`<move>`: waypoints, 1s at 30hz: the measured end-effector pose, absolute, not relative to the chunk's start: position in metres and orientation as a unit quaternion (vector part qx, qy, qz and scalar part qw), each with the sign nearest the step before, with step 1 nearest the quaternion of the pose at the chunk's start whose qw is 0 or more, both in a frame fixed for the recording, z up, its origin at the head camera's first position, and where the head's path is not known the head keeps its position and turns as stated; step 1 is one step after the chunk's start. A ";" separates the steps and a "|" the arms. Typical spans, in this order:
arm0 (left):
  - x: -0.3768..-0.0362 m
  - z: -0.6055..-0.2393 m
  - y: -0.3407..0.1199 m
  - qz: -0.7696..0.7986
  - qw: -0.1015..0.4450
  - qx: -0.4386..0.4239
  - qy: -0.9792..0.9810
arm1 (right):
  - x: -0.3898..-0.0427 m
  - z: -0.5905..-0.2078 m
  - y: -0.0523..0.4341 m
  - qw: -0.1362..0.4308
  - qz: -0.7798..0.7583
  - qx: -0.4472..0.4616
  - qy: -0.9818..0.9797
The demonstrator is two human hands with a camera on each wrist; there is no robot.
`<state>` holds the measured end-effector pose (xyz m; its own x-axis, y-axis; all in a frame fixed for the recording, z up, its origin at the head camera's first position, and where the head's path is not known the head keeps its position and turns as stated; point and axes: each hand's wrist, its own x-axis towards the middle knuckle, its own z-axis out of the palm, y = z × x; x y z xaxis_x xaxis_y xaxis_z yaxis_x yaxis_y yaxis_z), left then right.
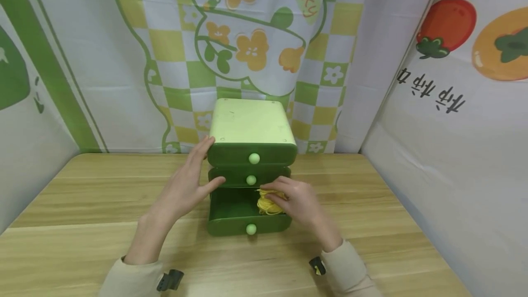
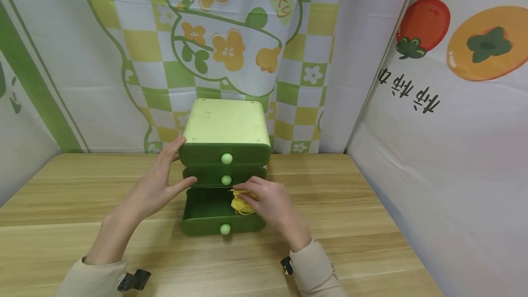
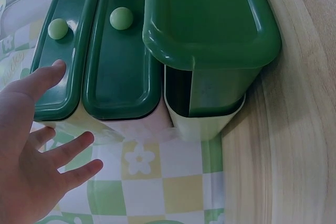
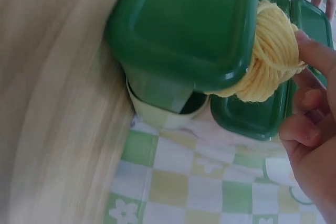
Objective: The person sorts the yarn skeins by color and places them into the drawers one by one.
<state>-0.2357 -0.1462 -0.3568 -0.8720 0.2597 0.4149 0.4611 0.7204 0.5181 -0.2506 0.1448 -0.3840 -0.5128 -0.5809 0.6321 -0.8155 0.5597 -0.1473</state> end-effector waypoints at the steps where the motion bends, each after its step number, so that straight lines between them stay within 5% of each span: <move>1: -0.236 -0.357 -0.146 -0.318 0.158 -0.197 -0.914 | -0.250 -0.385 0.143 0.271 0.221 0.415 -0.840; 30: -0.235 -0.355 -0.146 -0.317 0.147 -0.190 -0.917 | -0.246 -0.390 0.135 0.217 0.225 0.396 -0.863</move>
